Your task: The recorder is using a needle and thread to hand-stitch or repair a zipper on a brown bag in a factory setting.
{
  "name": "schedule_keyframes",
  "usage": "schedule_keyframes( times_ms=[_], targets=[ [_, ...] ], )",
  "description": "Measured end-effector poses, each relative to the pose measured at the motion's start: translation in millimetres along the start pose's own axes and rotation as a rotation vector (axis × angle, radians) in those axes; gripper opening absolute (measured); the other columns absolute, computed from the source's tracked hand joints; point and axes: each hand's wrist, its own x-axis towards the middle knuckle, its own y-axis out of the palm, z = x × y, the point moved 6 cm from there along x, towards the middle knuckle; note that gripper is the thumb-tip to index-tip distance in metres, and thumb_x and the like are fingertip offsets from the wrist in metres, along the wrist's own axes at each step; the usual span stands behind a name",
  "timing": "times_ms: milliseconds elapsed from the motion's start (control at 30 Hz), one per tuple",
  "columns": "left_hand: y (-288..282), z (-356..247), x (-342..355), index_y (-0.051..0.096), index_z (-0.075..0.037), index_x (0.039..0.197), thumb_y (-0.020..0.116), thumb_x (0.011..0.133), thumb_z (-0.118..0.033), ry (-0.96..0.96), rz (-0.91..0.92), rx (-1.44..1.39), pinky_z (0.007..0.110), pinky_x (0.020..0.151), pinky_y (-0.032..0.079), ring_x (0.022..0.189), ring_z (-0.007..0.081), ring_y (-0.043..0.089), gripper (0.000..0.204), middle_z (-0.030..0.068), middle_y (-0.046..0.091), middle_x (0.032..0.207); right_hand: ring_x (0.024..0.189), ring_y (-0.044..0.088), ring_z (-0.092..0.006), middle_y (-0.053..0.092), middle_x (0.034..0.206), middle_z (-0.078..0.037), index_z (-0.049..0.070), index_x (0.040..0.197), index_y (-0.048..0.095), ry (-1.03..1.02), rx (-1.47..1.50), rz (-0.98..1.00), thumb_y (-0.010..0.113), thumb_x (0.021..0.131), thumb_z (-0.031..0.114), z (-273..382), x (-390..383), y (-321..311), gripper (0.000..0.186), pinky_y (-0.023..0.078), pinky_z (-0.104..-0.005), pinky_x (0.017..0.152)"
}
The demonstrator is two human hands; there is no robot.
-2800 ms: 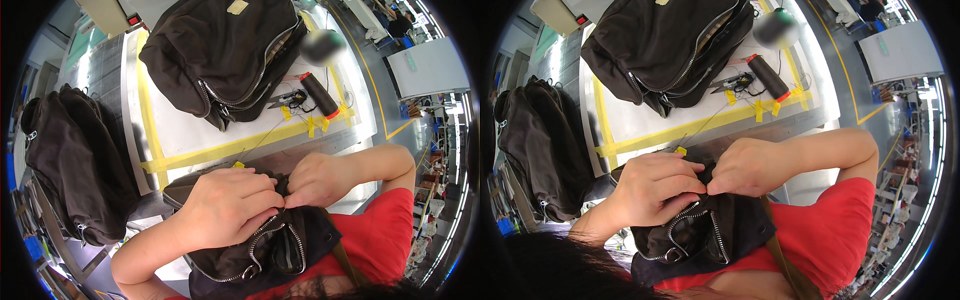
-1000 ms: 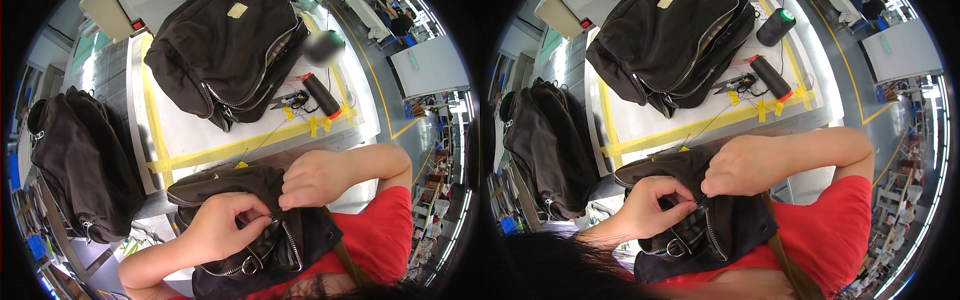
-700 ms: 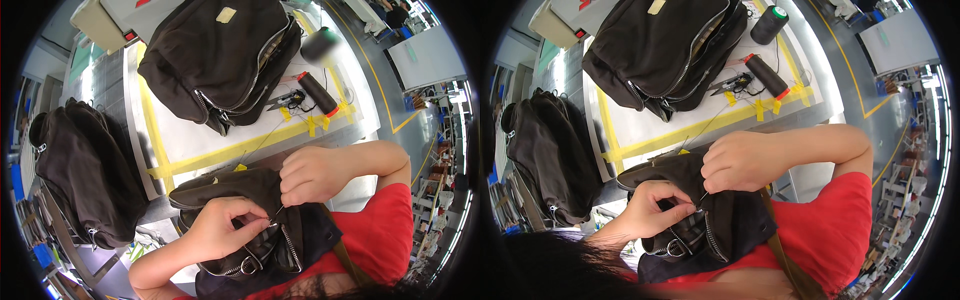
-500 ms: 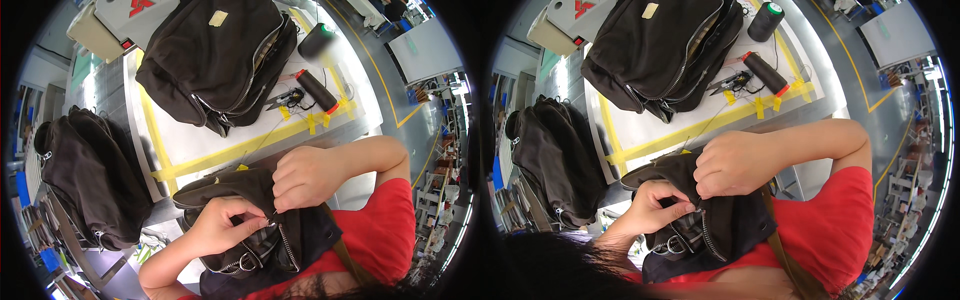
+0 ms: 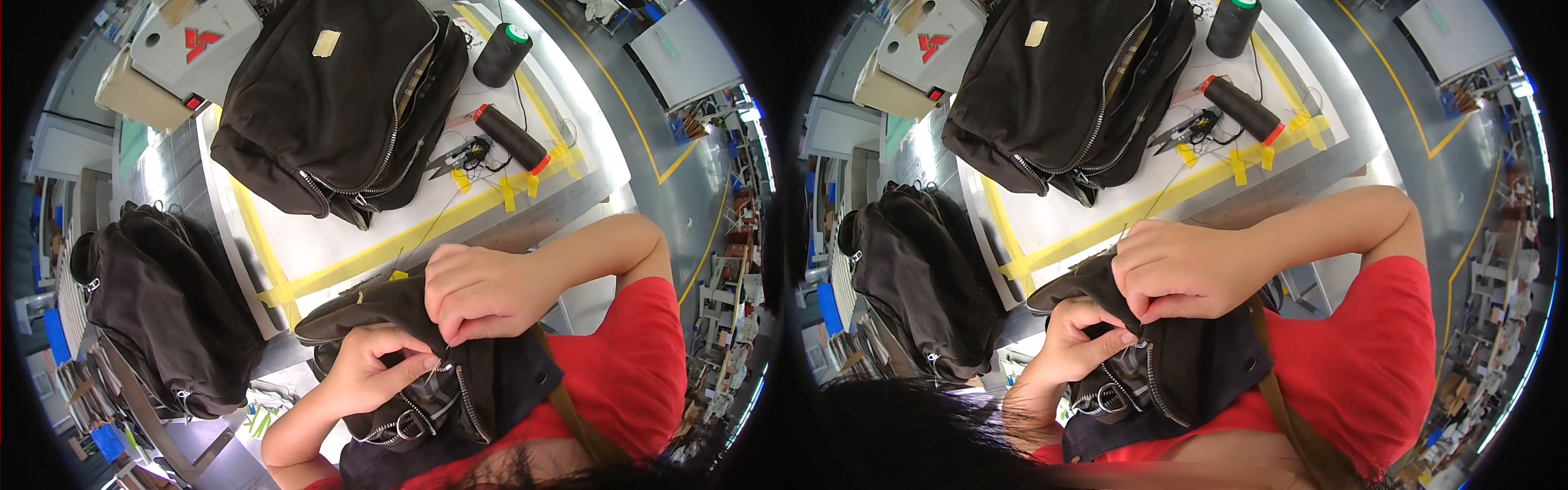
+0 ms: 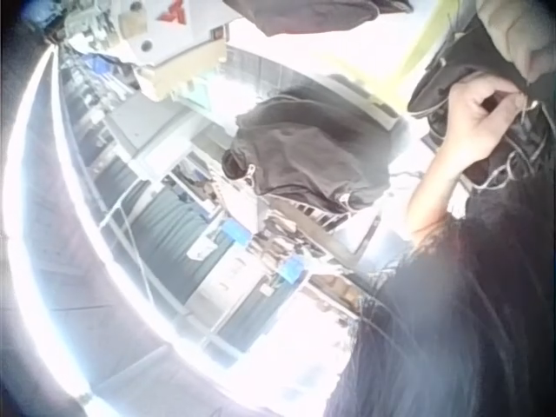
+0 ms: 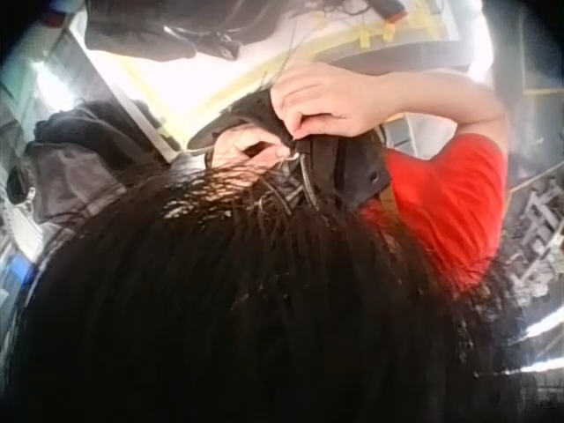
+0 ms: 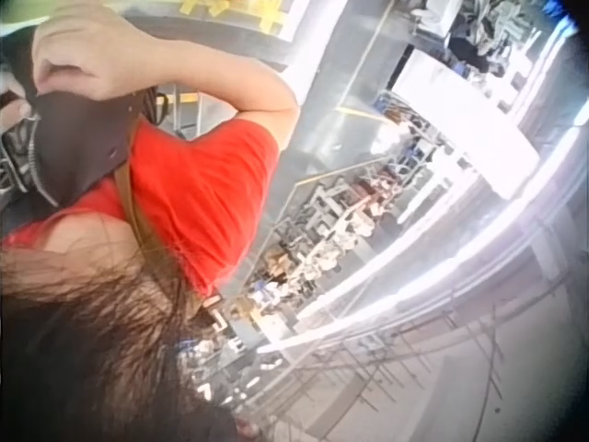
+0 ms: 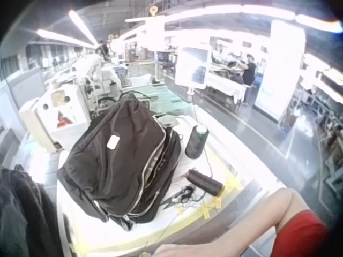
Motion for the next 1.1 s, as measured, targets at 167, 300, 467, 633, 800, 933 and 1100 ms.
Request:
schedule_keyframes(
  times_ms=[167,300,467,633,800,933,1100],
  targets=[
    [-2,1,-2,0.067,-0.004,0.083,0.070,0.077,-0.006,0.017,-0.051,-0.052,0.024,0.062,0.044,0.068,0.0125,0.059,0.007,0.0047,0.064,0.073,0.075,0.053,-0.0200,0.055,0.083,0.000,0.013,0.081,0.057,0.032,-0.026,-0.064,0.068,0.077,0.010,-1,0,-9,0.012,0.037,-0.0368,0.078],
    [-1,1,-2,0.067,-0.004,0.083,0.071,0.077,-0.007,-0.007,-0.047,-0.064,0.023,0.062,0.044,0.068,0.0120,0.059,0.008,0.0050,0.065,0.073,0.076,0.054,-0.0195,0.056,0.082,0.000,0.013,0.080,0.059,0.113,0.057,-0.064,0.070,0.076,0.011,-5,-3,-12,0.012,0.036,-0.0375,0.081],
    [0,-1,0,0.068,-0.004,0.081,0.071,0.077,-0.007,-0.005,-0.075,-0.066,0.023,0.061,0.044,0.064,0.0119,0.059,0.007,0.0046,0.065,0.071,0.077,0.055,-0.0196,0.056,0.080,0.000,0.012,0.079,0.058,0.085,0.108,-0.085,0.069,0.076,0.010,-8,-2,-7,0.012,0.036,-0.0386,0.082],
    [3,-1,-1,0.067,-0.003,0.077,0.072,0.075,-0.007,-0.036,-0.128,-0.068,0.024,0.061,0.044,0.063,0.0120,0.060,0.006,0.0044,0.065,0.070,0.077,0.055,-0.0202,0.057,0.078,-0.001,0.011,0.078,0.057,0.074,0.157,-0.084,0.068,0.077,0.010,-9,-4,-2,0.011,0.036,-0.0394,0.084],
    [-1,-7,2,0.065,-0.003,0.076,0.070,0.076,-0.006,0.033,-0.254,0.018,0.025,0.063,0.045,0.064,0.0142,0.059,0.007,0.0051,0.065,0.072,0.080,0.055,-0.0218,0.058,0.083,-0.003,0.010,0.082,0.059,0.163,0.061,-0.219,0.067,0.078,0.009,-3,-14,-7,0.010,0.038,-0.0393,0.083],
    [-1,-9,7,0.063,-0.001,0.079,0.069,0.077,-0.003,0.036,-0.338,-0.022,0.024,0.065,0.044,0.068,0.0156,0.058,0.006,0.0069,0.063,0.074,0.083,0.055,-0.0233,0.059,0.089,-0.005,0.008,0.088,0.061,0.281,-0.040,-0.341,0.067,0.078,0.008,8,-26,-7,0.012,0.039,-0.0380,0.082],
    [4,-20,10,0.061,-0.001,0.079,0.068,0.078,-0.003,0.151,-0.377,0.143,0.025,0.062,0.044,0.066,0.0161,0.058,0.007,0.0073,0.062,0.073,0.089,0.055,-0.0234,0.059,0.092,-0.007,0.006,0.094,0.061,0.430,0.108,-0.447,0.068,0.077,0.009,3,-39,-2,0.018,0.040,-0.0364,0.083]
  ],
)
